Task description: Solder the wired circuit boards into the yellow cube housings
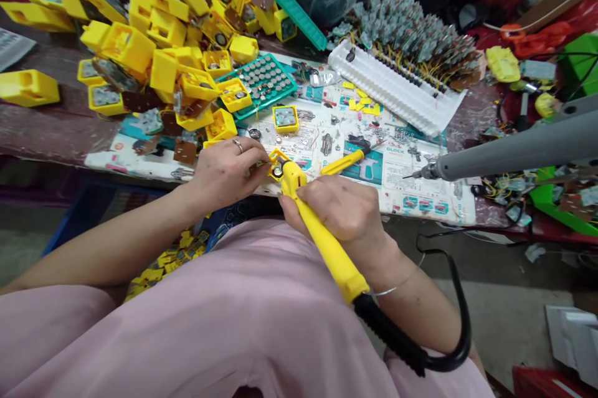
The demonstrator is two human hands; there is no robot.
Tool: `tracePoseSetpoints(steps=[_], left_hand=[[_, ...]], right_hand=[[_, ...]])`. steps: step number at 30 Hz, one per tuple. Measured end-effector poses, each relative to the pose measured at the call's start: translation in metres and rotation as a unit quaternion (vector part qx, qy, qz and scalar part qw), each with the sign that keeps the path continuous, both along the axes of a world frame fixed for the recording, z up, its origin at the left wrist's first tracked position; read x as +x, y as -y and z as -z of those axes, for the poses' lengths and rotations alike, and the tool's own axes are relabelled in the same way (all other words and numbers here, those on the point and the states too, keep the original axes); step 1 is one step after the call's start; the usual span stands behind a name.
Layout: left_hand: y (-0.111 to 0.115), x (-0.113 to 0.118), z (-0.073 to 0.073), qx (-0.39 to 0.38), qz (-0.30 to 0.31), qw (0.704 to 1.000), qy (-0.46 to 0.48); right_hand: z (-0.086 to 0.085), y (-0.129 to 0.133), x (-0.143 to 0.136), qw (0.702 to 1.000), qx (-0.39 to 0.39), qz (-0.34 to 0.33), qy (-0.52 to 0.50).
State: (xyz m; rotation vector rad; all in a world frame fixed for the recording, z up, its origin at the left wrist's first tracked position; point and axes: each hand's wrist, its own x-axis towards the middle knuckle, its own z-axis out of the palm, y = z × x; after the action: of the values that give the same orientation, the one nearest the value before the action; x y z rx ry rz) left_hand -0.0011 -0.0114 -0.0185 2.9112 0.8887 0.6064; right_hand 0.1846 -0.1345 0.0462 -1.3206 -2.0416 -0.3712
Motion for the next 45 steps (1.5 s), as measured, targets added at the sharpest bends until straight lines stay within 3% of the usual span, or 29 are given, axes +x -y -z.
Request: tracePoseSetpoints(steps=[12,21,27,34,40,45], left_hand=[[0.000,-0.001,0.014,-0.042,-0.002,0.999,0.020],[-0.006,0.001,0.004,-0.133,-0.032,0.990,0.025],[-0.008,0.004,-0.001,-0.149,-0.042,0.988,-0.006],[-0.001,0.001,0.002,-0.080,-0.006,0.997,0.018],[-0.001,-0.001,0.009,-0.050,0.003,0.999,0.012],[-0.002,-0.001,0.018,-0.011,0.010,0.999,0.037]], right_hand=[[-0.019,-0.014,0.001,0.996,-0.067,-0.002,0.066],[-0.022,-0.013,-0.003,0.995,-0.092,0.009,0.042],[-0.022,-0.010,-0.001,0.997,-0.070,0.039,0.019],[-0.026,-0.004,0.005,0.998,-0.046,0.052,0.003],[-0.020,-0.014,0.008,0.994,-0.097,0.021,-0.040],[-0.026,-0.023,0.007,0.987,-0.148,0.015,-0.067]])
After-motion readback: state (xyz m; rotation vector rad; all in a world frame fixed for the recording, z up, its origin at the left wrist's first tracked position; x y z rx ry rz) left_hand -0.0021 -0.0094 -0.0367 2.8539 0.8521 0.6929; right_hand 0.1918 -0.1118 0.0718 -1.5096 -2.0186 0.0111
